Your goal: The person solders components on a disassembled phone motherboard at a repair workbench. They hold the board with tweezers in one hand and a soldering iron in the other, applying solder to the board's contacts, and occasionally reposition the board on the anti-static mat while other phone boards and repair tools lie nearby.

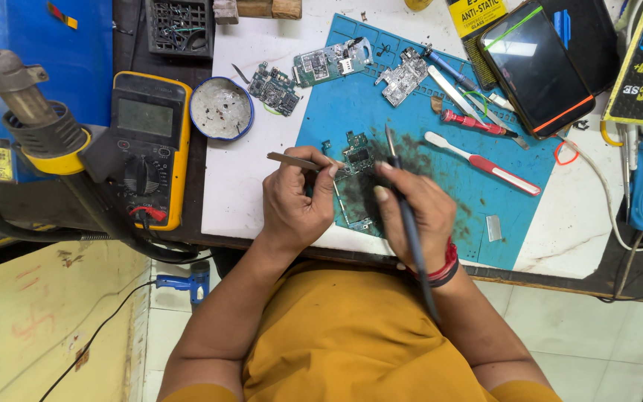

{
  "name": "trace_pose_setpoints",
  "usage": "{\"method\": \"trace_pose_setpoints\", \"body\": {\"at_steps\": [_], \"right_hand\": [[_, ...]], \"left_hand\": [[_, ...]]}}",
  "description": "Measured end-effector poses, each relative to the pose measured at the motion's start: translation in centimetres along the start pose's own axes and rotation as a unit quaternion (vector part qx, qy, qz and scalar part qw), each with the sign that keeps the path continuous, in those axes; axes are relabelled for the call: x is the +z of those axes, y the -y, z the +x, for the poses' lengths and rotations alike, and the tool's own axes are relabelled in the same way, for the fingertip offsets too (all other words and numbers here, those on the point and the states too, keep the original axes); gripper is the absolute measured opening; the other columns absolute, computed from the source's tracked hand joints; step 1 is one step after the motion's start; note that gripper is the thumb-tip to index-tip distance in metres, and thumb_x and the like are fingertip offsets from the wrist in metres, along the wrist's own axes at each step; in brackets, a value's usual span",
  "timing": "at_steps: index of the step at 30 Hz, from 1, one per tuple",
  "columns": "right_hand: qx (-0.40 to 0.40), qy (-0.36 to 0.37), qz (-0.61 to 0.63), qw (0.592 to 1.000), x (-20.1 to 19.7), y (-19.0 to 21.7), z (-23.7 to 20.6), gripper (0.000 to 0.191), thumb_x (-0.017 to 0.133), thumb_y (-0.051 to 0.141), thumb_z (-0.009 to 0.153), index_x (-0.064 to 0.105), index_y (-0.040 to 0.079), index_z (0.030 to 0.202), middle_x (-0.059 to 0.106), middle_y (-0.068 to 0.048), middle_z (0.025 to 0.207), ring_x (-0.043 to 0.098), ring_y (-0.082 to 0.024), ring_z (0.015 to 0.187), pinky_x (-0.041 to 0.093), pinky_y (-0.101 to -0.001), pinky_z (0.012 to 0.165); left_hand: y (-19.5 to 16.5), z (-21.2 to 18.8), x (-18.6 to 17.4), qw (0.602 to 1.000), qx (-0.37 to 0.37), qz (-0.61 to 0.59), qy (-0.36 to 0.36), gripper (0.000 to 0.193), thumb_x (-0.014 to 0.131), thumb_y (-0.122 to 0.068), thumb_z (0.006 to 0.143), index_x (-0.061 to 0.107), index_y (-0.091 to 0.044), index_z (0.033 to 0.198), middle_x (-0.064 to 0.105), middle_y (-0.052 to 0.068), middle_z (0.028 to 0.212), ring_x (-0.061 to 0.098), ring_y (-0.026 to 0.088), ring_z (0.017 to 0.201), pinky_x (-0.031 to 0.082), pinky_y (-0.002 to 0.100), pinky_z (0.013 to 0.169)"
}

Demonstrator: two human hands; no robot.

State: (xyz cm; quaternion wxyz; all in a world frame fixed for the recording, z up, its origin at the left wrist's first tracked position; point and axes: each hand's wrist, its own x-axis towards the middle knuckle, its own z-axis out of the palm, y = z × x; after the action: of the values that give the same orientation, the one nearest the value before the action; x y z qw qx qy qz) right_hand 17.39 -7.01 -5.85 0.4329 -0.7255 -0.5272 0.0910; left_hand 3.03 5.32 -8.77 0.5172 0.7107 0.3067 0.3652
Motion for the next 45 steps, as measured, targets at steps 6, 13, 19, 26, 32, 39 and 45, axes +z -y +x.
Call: {"method": "trace_pose_setpoints", "body": {"at_steps": [6,13,19,26,32,39,45], "right_hand": [[-0.057,0.048,-0.104,0.992,0.4,1.7,1.5,0.045,0.075,0.003,0.088,0.063,0.002,0.132,0.072,-0.013,0.118,0.063,-0.031,0.096,0.049,-0.042,0.089],[-0.04,0.006,-0.124,0.991,0.1,2.0,1.3,0.03,0.082,0.008,0.085,0.073,0.005,0.113,0.074,-0.009,0.093,0.063,-0.026,0.072,0.05,-0.0361,0.068],[-0.013,-0.021,-0.035,0.999,0.1,1.4,0.4,0.028,0.077,0.013,0.092,0.066,0.002,0.116,0.072,-0.009,0.094,0.065,-0.022,0.071,0.052,-0.032,0.067],[0.037,-0.071,0.037,0.996,0.3,-0.1,-0.7,0.021,0.077,0.009,0.097,0.066,-0.003,0.111,0.066,-0.012,0.091,0.064,-0.02,0.074,0.05,-0.0301,0.068],[0.015,-0.045,0.068,0.997,-0.5,-0.2,-0.9,0.005,0.07,0.001,0.088,0.068,-0.001,0.093,0.066,-0.011,0.079,0.062,-0.021,0.065,0.046,-0.0307,0.062],[0.02,-0.023,0.063,0.998,-0.6,0.2,-0.4,0.005,0.07,0.003,0.088,0.069,-0.001,0.091,0.063,-0.01,0.074,0.06,-0.021,0.063,0.044,-0.0317,0.06],[0.016,-0.017,0.056,0.998,-0.6,0.3,-0.3,0.006,0.071,0.003,0.087,0.068,-0.001,0.09,0.062,-0.01,0.073,0.058,-0.022,0.062,0.043,-0.0323,0.06]], "left_hand": [[-0.3,0.1,0.0,1.0,0.01,0.02,-0.008,0.014,0.065,-0.003,0.103,0.054,-0.001,0.11,0.076,0.011,0.093,0.074,0.014,0.074,0.058,0.027,0.066],[-0.4,0.2,0.0,0.999,0.022,0.034,-0.013,0.013,0.065,-0.004,0.104,0.054,-0.002,0.11,0.074,0.01,0.092,0.075,0.016,0.076,0.059,0.028,0.067],[-0.4,0.2,-0.1,0.999,-0.007,0.043,-0.009,0.014,0.068,-0.005,0.102,0.056,-0.002,0.107,0.072,0.009,0.082,0.071,0.013,0.067,0.054,0.026,0.06],[-0.2,0.1,-0.1,0.999,0.032,0.021,-0.02,0.014,0.065,-0.005,0.105,0.053,-0.001,0.11,0.076,0.011,0.095,0.073,0.013,0.075,0.056,0.025,0.065],[-0.4,0.2,0.0,0.998,0.032,0.052,-0.021,0.013,0.068,-0.006,0.104,0.055,-0.002,0.108,0.076,0.01,0.092,0.075,0.014,0.076,0.057,0.025,0.064],[-0.5,0.3,-0.1,0.997,0.027,0.071,-0.016,0.013,0.069,-0.006,0.102,0.057,-0.002,0.105,0.075,0.009,0.088,0.072,0.013,0.068,0.053,0.025,0.059],[-0.4,0.2,0.1,0.997,0.034,0.066,-0.018,0.013,0.069,-0.006,0.102,0.057,-0.003,0.105,0.075,0.008,0.088,0.072,0.013,0.069,0.053,0.025,0.058]]}}
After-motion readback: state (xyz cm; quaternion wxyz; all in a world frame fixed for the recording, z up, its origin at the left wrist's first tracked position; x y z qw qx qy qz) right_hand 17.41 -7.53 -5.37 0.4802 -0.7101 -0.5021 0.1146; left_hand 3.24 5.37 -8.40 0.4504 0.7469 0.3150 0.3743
